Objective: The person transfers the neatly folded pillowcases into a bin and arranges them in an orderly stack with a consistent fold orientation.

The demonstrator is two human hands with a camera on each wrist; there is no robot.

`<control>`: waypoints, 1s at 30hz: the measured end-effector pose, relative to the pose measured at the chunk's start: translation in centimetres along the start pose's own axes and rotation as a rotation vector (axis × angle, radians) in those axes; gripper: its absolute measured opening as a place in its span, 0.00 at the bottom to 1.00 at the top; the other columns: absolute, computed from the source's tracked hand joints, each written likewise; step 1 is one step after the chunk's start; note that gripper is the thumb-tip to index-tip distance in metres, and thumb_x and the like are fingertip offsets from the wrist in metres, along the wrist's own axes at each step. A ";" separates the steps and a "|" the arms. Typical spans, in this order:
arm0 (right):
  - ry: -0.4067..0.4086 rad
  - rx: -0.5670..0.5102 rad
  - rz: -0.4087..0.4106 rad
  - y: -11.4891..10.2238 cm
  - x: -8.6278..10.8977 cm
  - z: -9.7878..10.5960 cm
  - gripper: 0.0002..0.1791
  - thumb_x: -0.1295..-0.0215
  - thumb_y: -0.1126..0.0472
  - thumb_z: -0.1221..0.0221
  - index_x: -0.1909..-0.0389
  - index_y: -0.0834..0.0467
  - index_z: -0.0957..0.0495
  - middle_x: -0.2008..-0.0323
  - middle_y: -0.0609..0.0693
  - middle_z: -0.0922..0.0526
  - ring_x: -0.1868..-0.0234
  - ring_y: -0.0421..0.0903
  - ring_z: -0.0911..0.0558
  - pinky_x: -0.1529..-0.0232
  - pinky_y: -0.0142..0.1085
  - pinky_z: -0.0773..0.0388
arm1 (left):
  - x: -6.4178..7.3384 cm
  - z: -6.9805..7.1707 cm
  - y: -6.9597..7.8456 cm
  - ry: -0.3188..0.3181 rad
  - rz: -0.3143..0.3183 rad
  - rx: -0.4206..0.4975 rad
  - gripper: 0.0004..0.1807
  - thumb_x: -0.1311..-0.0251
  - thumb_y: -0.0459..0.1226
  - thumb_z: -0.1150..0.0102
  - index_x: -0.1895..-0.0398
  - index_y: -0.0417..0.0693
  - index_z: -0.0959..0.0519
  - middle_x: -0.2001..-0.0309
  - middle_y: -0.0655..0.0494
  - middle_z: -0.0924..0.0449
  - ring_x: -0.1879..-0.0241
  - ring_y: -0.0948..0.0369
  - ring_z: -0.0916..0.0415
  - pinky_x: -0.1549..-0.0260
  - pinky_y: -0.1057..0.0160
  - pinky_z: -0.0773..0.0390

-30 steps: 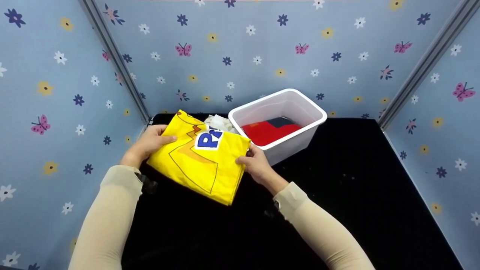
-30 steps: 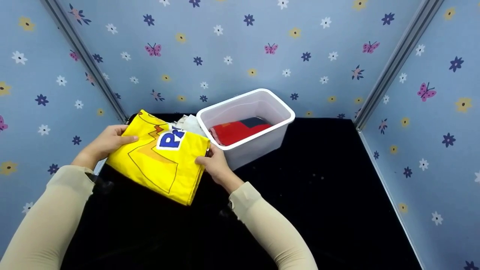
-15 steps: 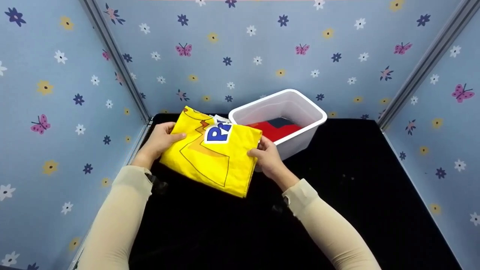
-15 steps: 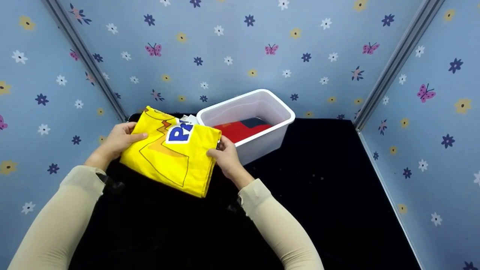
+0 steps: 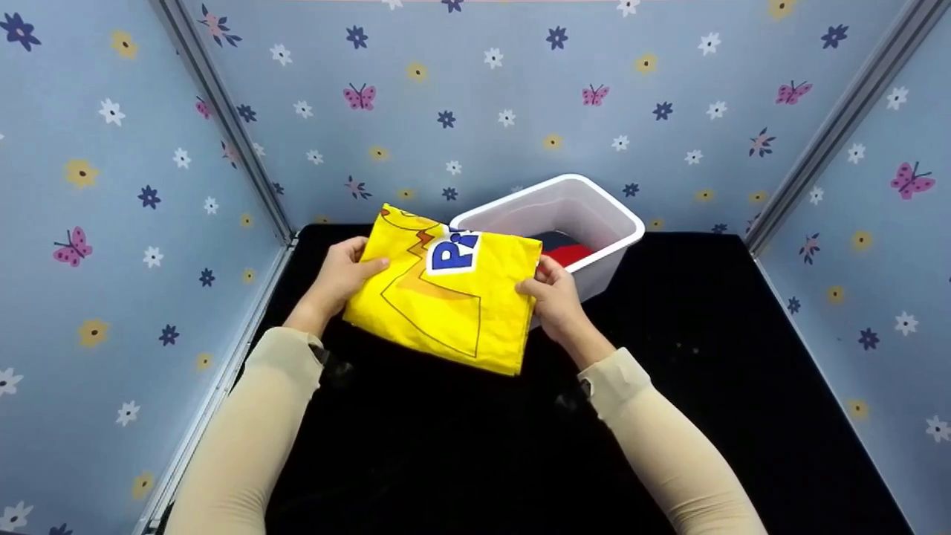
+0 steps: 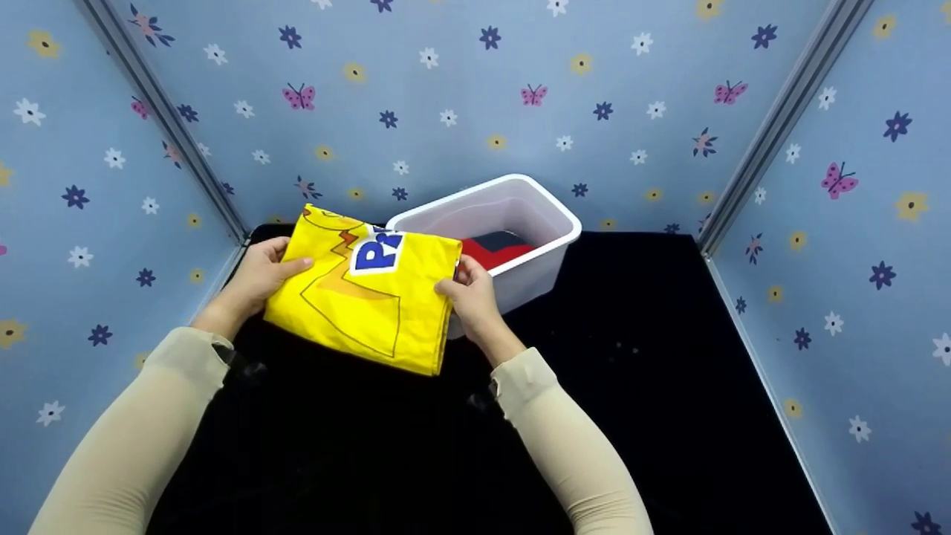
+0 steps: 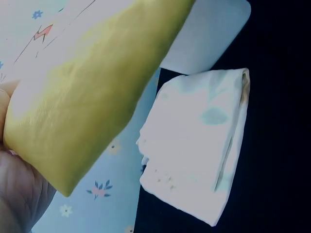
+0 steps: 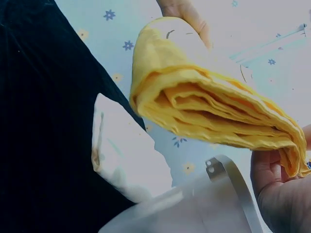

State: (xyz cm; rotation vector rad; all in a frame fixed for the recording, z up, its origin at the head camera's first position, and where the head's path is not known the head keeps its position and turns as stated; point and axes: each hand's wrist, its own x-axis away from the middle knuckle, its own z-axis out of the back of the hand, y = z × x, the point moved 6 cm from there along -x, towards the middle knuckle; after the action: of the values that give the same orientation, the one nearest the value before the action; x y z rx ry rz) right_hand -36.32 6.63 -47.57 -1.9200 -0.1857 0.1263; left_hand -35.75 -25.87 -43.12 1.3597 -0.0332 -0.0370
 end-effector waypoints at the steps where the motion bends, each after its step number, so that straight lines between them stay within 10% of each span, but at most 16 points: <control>1: 0.004 -0.002 0.004 -0.1 -0.1 0.2 0.29 0.46 0.78 0.44 0.40 0.62 0.30 0.55 0.58 0.21 0.57 0.52 0.17 0.58 0.43 0.15 | 0.0 -0.2 0.0 0.000 -0.002 0.008 0.18 0.37 0.32 0.39 0.46 0.33 0.25 0.59 0.49 0.20 0.65 0.59 0.21 0.64 0.65 0.18; 30: 0.132 0.098 -0.012 -4.0 -2.3 5.4 0.25 0.40 0.74 0.40 0.41 0.62 0.28 0.55 0.57 0.21 0.59 0.49 0.18 0.61 0.38 0.15 | -3.3 -5.2 -2.2 0.055 -0.057 0.116 0.17 0.33 0.35 0.43 0.44 0.37 0.27 0.54 0.44 0.24 0.60 0.55 0.22 0.61 0.63 0.19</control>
State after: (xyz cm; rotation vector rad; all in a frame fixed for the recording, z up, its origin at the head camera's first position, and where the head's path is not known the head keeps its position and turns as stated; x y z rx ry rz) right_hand -39.76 12.52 -45.68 -1.8221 -0.1001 0.0002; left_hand -38.83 -21.05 -46.37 1.4769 0.0504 -0.0458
